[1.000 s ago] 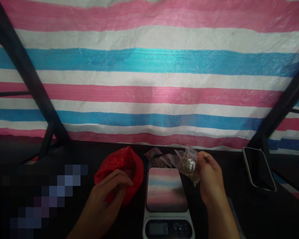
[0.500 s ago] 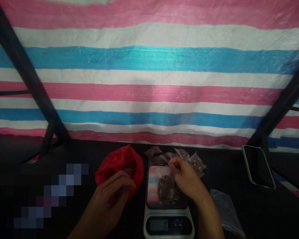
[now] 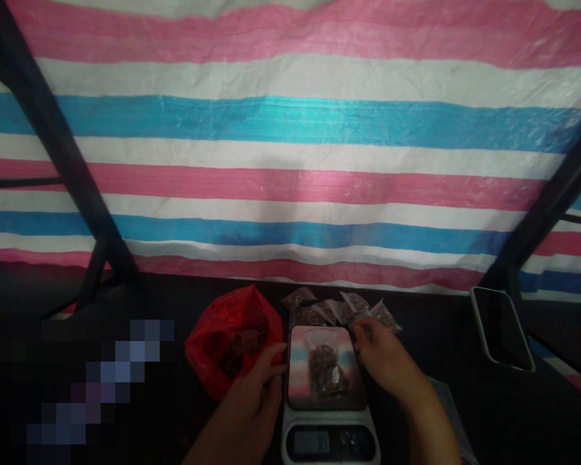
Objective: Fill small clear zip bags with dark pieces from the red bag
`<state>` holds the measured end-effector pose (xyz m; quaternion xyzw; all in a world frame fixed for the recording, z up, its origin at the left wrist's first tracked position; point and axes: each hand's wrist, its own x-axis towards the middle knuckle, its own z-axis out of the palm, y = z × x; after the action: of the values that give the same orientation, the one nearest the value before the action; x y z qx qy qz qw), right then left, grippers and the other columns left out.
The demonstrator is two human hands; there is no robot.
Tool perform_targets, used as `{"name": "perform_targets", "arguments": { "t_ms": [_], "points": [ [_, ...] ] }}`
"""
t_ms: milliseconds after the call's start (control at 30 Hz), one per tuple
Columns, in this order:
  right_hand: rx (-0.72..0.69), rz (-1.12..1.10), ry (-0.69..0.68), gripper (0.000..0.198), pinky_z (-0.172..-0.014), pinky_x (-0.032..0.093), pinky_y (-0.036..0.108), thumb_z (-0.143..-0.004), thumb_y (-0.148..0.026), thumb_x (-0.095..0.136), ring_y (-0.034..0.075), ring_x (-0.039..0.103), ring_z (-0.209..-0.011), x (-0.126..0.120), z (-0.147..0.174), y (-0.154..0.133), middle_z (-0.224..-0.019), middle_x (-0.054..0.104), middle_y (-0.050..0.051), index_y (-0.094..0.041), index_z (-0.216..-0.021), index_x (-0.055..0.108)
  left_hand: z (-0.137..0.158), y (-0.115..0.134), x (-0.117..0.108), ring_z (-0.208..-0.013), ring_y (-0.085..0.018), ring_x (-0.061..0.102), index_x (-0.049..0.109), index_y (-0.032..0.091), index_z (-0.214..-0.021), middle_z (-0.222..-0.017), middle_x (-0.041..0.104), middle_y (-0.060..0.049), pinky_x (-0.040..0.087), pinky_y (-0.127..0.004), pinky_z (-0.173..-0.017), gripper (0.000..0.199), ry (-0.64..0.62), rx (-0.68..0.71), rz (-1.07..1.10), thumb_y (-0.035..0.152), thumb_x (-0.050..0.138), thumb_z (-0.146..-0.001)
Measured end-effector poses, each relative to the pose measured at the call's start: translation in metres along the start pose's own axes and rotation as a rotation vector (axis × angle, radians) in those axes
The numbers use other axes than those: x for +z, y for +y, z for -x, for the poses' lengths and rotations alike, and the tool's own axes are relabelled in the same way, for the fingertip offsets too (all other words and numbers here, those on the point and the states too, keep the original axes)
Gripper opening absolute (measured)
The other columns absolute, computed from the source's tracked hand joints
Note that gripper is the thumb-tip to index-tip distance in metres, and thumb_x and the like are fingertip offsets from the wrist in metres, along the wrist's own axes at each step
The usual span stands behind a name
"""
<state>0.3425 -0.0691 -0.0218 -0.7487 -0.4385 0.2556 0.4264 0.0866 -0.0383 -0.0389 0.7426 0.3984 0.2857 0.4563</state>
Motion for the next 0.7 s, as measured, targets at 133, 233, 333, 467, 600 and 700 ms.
{"name": "perform_targets", "arguments": {
  "t_ms": [133, 233, 333, 467, 600, 700],
  "points": [
    [0.064, -0.063, -0.045, 0.041, -0.055, 0.052, 0.034, -0.081, -0.059, 0.061, 0.024, 0.073, -0.062, -0.005, 0.006, 0.003, -0.07, 0.075, 0.001, -0.024, -0.102, 0.065, 0.0, 0.003, -0.006, -0.116, -0.024, 0.078, 0.059, 0.026, -0.144, -0.125, 0.081, -0.011, 0.058, -0.035, -0.1, 0.048, -0.084, -0.027, 0.057, 0.018, 0.043, -0.1],
    [0.087, -0.033, -0.036, 0.039, -0.054, 0.05, 0.034, -0.081, -0.058, 0.06, 0.024, 0.072, -0.057, -0.007, 0.006, 0.005, -0.066, 0.074, 0.002, -0.024, -0.099, 0.065, 0.0, 0.002, -0.007, -0.115, -0.023, 0.078, 0.062, 0.028, -0.14, -0.123, 0.082, -0.009, 0.058, -0.035, -0.1, 0.047, -0.108, -0.019, 0.083, 0.016, 0.044, -0.098],
    [0.031, 0.029, 0.035, 0.033, -0.058, 0.051, 0.037, -0.08, -0.054, 0.058, 0.024, 0.07, -0.058, -0.008, 0.001, 0.004, -0.066, 0.074, 0.004, -0.024, -0.09, 0.067, 0.001, -0.001, -0.009, -0.106, -0.023, 0.079, 0.066, 0.029, -0.134, -0.116, 0.084, -0.009, 0.061, -0.033, -0.093, 0.042, -0.071, 0.01, 0.11, 0.022, 0.045, -0.098],
    [-0.021, 0.05, 0.088, 0.031, -0.062, 0.049, 0.037, -0.079, -0.051, 0.058, 0.025, 0.068, -0.063, -0.014, -0.002, -0.006, -0.068, 0.073, 0.004, -0.024, -0.084, 0.071, 0.002, 0.001, -0.017, -0.087, -0.024, 0.079, 0.072, 0.028, -0.123, -0.102, 0.083, -0.009, 0.06, -0.029, -0.065, 0.035, 0.101, 0.034, 0.061, 0.033, 0.05, -0.097],
    [-0.077, 0.096, 0.137, 0.029, -0.065, 0.049, 0.037, -0.08, -0.05, 0.061, 0.027, 0.069, -0.067, -0.022, 0.002, -0.022, -0.071, 0.076, 0.006, -0.024, -0.081, 0.075, 0.001, 0.01, -0.033, -0.081, -0.02, 0.074, 0.077, 0.027, -0.107, -0.095, 0.08, -0.005, 0.056, -0.026, -0.066, 0.028, 0.11, 0.082, 0.138, 0.039, 0.053, -0.098],
    [-0.11, 0.116, 0.141, 0.03, -0.07, 0.05, 0.038, -0.082, -0.05, 0.061, 0.029, 0.073, -0.076, -0.02, 0.006, -0.033, -0.08, 0.08, 0.008, -0.024, -0.082, 0.077, 0.0, 0.011, -0.042, -0.079, -0.017, 0.07, 0.077, 0.027, -0.102, -0.096, 0.078, -0.003, 0.054, -0.025, -0.068, 0.026, 0.145, 0.096, 0.222, 0.04, 0.055, -0.099]
  ]
}}
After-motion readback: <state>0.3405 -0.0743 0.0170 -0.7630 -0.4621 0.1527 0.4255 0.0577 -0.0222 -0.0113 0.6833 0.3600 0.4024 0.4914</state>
